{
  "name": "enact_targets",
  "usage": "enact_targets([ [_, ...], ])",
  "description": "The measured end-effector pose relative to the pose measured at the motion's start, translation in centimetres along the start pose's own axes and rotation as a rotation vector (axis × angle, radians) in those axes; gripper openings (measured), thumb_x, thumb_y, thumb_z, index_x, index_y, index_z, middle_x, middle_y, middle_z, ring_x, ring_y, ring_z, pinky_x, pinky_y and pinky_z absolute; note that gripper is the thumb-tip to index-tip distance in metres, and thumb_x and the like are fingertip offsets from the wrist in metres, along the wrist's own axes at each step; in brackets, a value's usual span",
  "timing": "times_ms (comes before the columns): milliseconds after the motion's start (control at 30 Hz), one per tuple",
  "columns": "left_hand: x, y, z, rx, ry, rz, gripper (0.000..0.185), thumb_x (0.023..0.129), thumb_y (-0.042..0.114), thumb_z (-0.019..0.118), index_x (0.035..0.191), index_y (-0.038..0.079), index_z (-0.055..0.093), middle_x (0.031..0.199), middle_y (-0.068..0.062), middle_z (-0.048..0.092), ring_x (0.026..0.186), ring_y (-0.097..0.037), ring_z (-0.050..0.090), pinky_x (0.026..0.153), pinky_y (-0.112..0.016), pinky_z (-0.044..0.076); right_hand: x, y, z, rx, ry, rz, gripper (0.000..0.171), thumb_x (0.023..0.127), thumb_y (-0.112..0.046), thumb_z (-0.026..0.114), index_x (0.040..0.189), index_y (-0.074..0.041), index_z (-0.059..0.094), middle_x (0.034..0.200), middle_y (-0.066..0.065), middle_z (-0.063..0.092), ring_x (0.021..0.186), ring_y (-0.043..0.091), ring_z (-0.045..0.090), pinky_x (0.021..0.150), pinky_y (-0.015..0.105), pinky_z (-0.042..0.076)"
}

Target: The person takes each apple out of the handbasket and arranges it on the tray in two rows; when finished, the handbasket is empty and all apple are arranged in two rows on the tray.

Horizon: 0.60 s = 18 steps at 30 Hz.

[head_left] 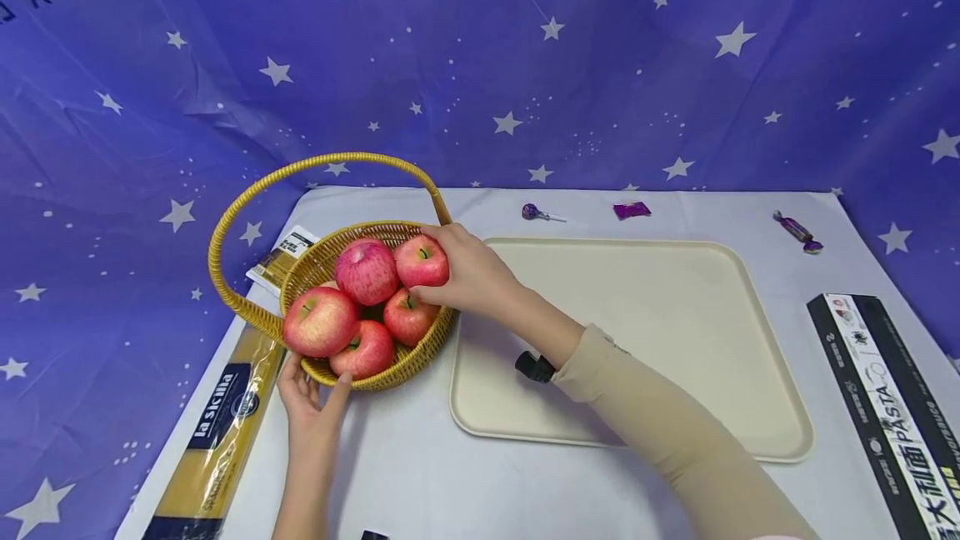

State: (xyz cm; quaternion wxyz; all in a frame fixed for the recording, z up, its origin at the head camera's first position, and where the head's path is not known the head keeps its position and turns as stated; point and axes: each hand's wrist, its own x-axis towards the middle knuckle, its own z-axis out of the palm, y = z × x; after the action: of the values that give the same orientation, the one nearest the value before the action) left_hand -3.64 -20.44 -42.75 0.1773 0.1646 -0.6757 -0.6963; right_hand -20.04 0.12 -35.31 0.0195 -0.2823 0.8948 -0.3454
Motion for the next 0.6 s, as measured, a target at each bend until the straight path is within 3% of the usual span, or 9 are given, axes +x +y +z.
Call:
enact_targets([
  [167,-0.1,0.1,0.2,-0.023,0.005,-0.010,0.073,0.092,-0.005,0.056,0.148,0.006,0.010,0.155,-0.018,0.012,0.144,-0.025,0.011,0.116,-0.029,0.015,-1.8,0.7,-2.2,0.057,0.078,-0.013,0.077,0.075,-0.042,0.077,0.139,-0.012,0.047,0.131,0.003,0.050,0.113,0.016,0.053,0.092,0.036,0.049],
  [333,-0.1,0.1,0.4,-0.025,-0.005,-0.024,0.074,0.093,-0.004,0.055,0.149,0.007,0.009,0.156,-0.016,0.010,0.144,-0.023,0.010,0.116,-0.028,0.014,-4.9,3.3,-5.4,0.078,0.199,-0.001,0.076,0.071,-0.037,0.082,0.134,-0.012,0.049,0.127,0.004,0.052,0.110,0.018,0.053,0.090,0.039,0.050],
  [433,0.0,0.0,0.4,-0.025,-0.012,-0.021,0.074,0.093,-0.005,0.055,0.149,0.008,0.009,0.155,-0.015,0.010,0.144,-0.023,0.010,0.116,-0.029,0.015,-7.1,5.8,-7.5,0.061,0.265,0.048,0.076,0.069,-0.031,0.085,0.132,-0.008,0.050,0.124,0.007,0.053,0.109,0.022,0.053,0.089,0.044,0.050],
  [600,0.0,0.0,0.2,-0.030,-0.003,-0.027,0.074,0.093,-0.004,0.055,0.150,0.009,0.009,0.156,-0.015,0.011,0.144,-0.023,0.011,0.115,-0.027,0.018,-10.7,10.1,-10.9,0.009,0.319,0.211,0.079,0.071,-0.029,0.085,0.135,-0.002,0.045,0.128,0.017,0.049,0.113,0.034,0.050,0.091,0.055,0.047],
])
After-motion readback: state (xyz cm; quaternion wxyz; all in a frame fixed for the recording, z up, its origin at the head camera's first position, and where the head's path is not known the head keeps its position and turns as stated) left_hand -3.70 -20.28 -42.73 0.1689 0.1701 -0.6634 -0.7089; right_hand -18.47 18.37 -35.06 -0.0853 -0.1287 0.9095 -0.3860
